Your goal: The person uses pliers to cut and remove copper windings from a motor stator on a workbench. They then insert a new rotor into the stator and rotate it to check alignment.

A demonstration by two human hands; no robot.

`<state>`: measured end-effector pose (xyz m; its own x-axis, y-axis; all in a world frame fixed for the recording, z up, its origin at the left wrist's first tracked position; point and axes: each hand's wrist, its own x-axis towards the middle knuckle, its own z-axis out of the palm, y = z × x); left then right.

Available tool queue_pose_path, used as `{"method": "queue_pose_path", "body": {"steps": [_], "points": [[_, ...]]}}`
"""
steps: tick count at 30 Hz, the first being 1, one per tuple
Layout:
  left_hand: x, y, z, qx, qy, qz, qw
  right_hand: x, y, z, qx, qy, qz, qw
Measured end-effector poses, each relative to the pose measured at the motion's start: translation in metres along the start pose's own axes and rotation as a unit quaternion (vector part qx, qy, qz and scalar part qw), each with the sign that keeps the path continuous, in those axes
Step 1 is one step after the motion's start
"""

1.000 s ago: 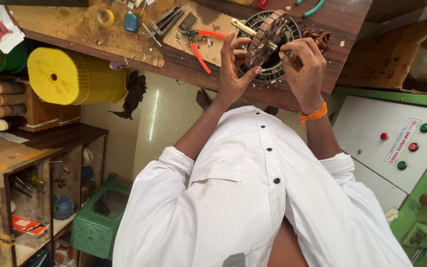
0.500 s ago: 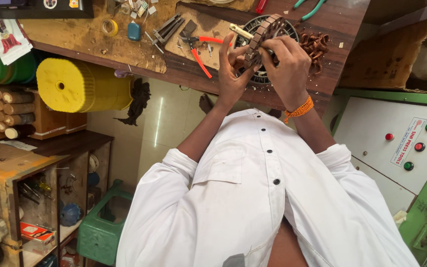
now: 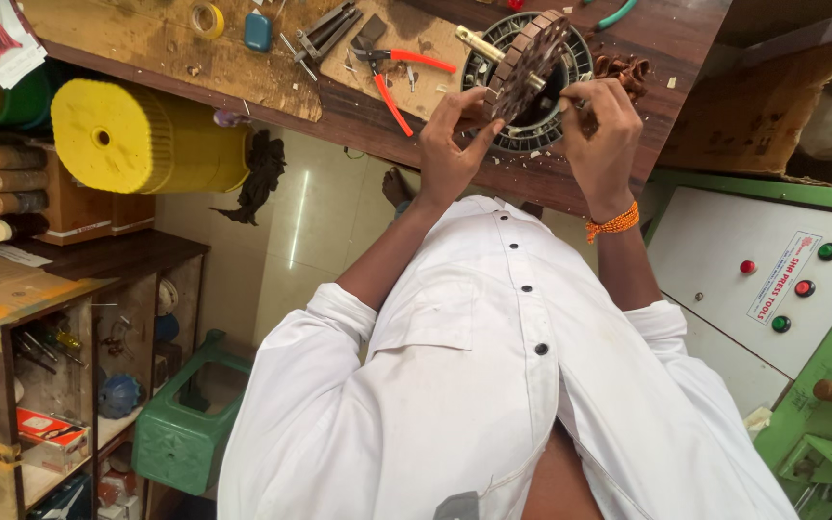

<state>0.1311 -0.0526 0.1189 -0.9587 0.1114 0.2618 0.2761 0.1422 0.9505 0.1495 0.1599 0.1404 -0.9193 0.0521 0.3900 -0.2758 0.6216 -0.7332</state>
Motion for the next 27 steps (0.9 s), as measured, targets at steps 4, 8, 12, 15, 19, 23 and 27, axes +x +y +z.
{"method": "queue_pose_path", "body": {"steps": [4,8,12,15,19,23,27], "points": [[0.006,0.018,-0.001,0.037,0.031,0.007,0.999,0.001,0.000,0.002,0.009,0.012,0.016,1.000],[0.025,0.026,-0.005,0.038,-0.001,-0.054,0.998,0.000,-0.001,0.001,0.041,0.028,0.020,0.999],[0.049,0.014,-0.024,-0.038,-0.042,-0.071,0.996,0.000,0.000,0.000,0.085,0.036,0.061,0.994],[0.049,0.006,-0.028,-0.062,-0.056,-0.074,0.994,0.002,0.000,0.002,0.111,0.038,0.090,0.989],[0.031,0.005,-0.024,-0.105,-0.099,-0.076,0.987,0.006,-0.002,0.006,0.119,0.031,0.106,0.987],[0.023,0.004,-0.009,-0.126,-0.109,-0.029,0.986,0.012,-0.005,0.006,0.149,0.020,0.097,0.984],[0.024,-0.003,0.002,-0.148,-0.102,-0.046,0.983,0.018,-0.008,0.008,0.147,0.010,0.088,0.985]]}}
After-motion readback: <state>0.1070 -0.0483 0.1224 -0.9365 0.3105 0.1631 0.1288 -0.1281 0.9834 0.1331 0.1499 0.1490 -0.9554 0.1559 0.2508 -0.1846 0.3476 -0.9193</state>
